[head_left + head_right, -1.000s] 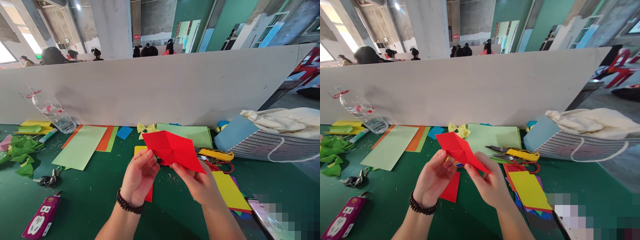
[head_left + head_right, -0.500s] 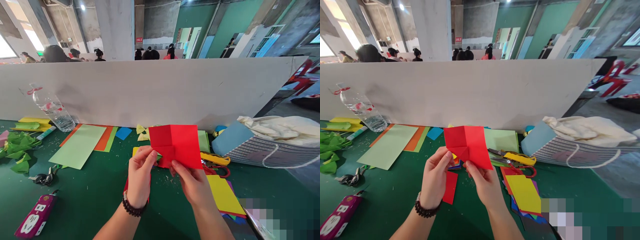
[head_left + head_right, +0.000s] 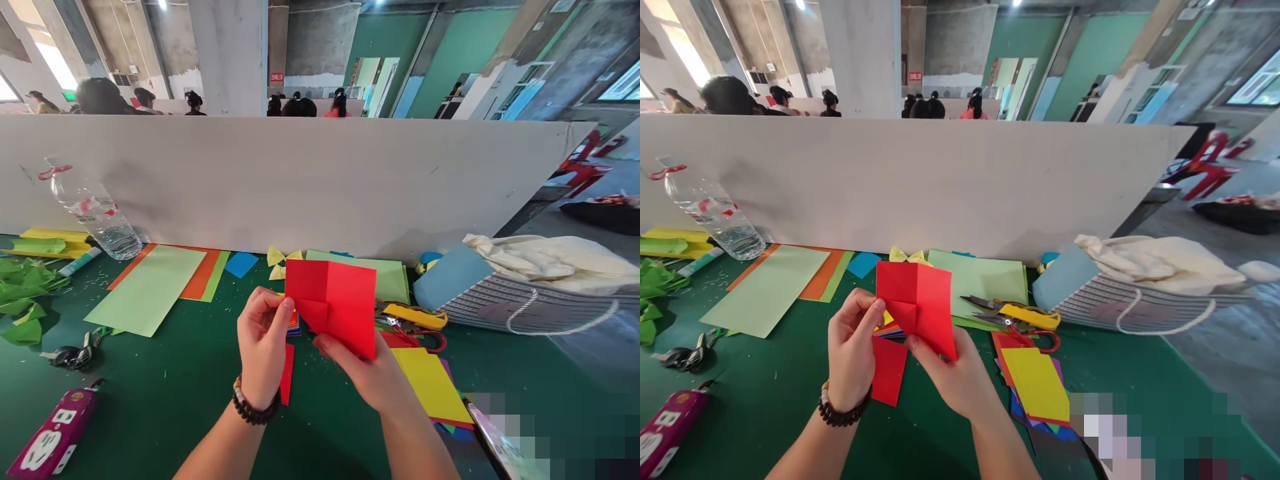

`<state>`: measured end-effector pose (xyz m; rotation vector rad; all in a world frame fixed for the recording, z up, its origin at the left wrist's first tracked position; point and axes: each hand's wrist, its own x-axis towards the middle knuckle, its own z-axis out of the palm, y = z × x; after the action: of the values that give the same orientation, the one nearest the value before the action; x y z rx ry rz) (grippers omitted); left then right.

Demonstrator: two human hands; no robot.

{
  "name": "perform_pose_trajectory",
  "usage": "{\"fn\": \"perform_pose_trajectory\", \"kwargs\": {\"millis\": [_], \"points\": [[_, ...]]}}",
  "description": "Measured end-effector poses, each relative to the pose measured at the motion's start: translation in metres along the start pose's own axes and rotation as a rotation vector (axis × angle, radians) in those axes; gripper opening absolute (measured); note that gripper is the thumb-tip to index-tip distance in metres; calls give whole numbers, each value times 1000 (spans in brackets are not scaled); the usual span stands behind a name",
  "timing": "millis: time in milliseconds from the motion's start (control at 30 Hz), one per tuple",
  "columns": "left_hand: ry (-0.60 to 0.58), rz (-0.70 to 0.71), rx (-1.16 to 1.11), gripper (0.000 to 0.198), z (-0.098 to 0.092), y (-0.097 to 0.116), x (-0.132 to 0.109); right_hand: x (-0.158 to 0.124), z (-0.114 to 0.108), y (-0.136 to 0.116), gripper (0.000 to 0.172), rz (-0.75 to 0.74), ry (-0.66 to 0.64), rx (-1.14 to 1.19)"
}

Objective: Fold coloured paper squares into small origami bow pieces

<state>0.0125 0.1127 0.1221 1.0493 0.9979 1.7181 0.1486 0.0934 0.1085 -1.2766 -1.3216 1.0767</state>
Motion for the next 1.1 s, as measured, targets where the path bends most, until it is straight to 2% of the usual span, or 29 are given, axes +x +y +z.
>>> {"fn": "perform_pose_trajectory", "kwargs": {"millis": [167,300,500,700,933,1100], "points": [[-20,24,53,24,0,-1,0,0,2,1,27,-25,33,32],[-99,-109,-64,21,2,0,-1,3,0,2,28,-37,84,109],[-122,-280,-200,21,4,6,-2,2,0,4,31,-46,124,99],[-136,-425,-377,24,2,9,-2,5,-8,9,24,-119,24,14],[-204,-530,-459,24,-1,9,0,3,-14,7,21,-147,61,-28],[-213,-548,-474,25,-2,8,0,2,-14,5,21,-143,31,-23]]}}
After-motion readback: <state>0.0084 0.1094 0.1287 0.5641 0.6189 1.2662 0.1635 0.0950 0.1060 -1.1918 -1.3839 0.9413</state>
